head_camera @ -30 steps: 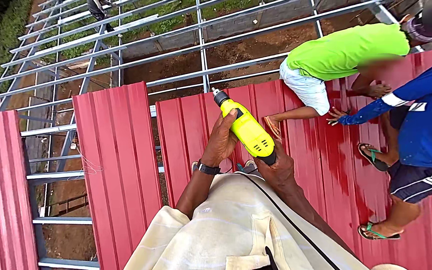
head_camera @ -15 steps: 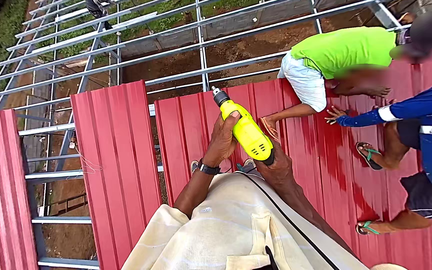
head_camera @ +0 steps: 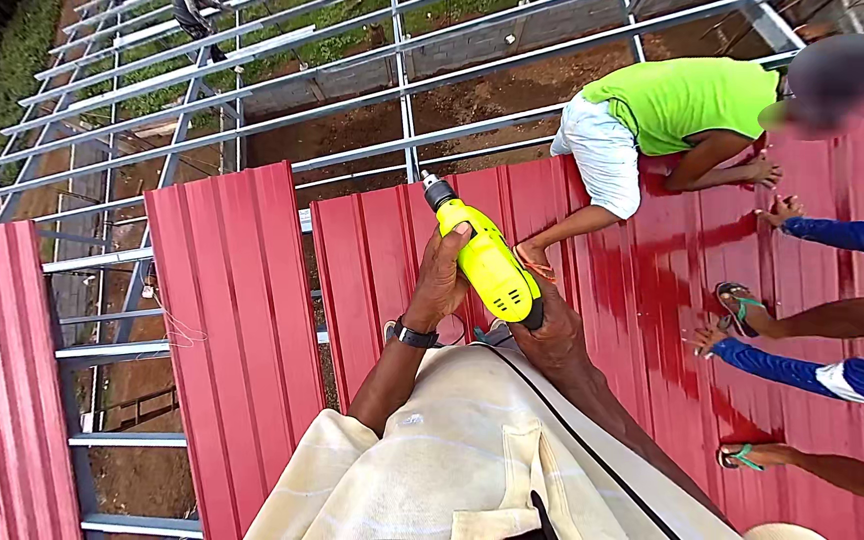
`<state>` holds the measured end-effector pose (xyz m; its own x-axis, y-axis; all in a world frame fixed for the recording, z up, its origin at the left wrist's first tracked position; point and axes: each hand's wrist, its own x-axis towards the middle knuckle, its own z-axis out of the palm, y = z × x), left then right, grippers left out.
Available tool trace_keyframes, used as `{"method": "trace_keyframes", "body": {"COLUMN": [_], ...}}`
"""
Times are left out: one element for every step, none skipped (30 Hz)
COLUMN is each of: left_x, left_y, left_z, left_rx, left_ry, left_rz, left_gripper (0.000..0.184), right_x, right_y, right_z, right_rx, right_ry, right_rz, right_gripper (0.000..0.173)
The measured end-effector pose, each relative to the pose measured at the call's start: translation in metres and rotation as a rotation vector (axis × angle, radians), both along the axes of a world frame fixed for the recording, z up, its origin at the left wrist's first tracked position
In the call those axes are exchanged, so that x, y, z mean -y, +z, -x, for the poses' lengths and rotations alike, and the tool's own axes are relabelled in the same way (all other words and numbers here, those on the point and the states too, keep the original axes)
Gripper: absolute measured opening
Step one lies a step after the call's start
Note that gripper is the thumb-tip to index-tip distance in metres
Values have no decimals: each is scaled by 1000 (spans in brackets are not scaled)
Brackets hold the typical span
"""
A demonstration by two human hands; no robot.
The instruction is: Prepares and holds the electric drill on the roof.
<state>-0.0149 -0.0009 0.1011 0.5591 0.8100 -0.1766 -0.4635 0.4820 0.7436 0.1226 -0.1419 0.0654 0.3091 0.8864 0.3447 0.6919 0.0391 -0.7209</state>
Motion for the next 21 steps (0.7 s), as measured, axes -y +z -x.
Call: {"method": "trace_keyframes", "body": {"left_x": [-1,-1,0,0,1,1,1,1,1,1,1,1,1,1,2,3,3,4,4,5,6], "left_y": [0,0,0,0,-1,-2,-3,-5,-7,-7,-8,-8,-8,-8,-7,-7,-7,-7,-7,-8,-9], "left_z": [1,1,2,2,4,4,5,7,8,9,10,11,11,12,13,13,13,14,14,15,17], "left_rx": [22,41,53,63,71,77,84,92,103,113,122,134,142,150,151,153,152,151,147,142,139], "left_ry": [-5,-9,-7,-3,-2,-2,-6,-14,-25,-35,-42,-51,-60,-72,-73,-69,-58,-49,-45,-41,-43], "left_rz": [1,0,2,5,6,7,8,4,-4,-12,-23,-37,-47,-51,-54,-61,-70,-76,-81,-84,-84], "left_gripper": [50,50,50,51,52,53,53,54,55,56,58,60,62,65,64,62,59,57,57,56,57], "right_x": [0,0,0,0,1,1,1,2,2,2,3,3,4,4,5,6,6,5,5,7,8], "right_y": [0,0,1,1,3,4,5,5,4,4,3,3,2,2,2,2,1,1,0,0,0], "right_z": [0,1,1,1,2,3,3,3,3,3,4,4,4,5,5,5,5,5,5,5,5], "right_rx": [17,34,51,70,89,106,120,126,129,129,125,128,129,129,127,125,124,122,116,101,84], "right_ry": [-2,-1,0,-1,0,2,4,4,3,5,8,7,7,7,10,12,15,17,20,26,34], "right_rz": [2,1,-2,-4,0,2,5,6,8,4,-2,-7,-14,-17,-18,-19,-22,-24,-23,-18,-14], "right_gripper": [58,58,58,58,58,58,57,57,57,56,55,54,54,55,55,55,54,54,53,54,54]}}
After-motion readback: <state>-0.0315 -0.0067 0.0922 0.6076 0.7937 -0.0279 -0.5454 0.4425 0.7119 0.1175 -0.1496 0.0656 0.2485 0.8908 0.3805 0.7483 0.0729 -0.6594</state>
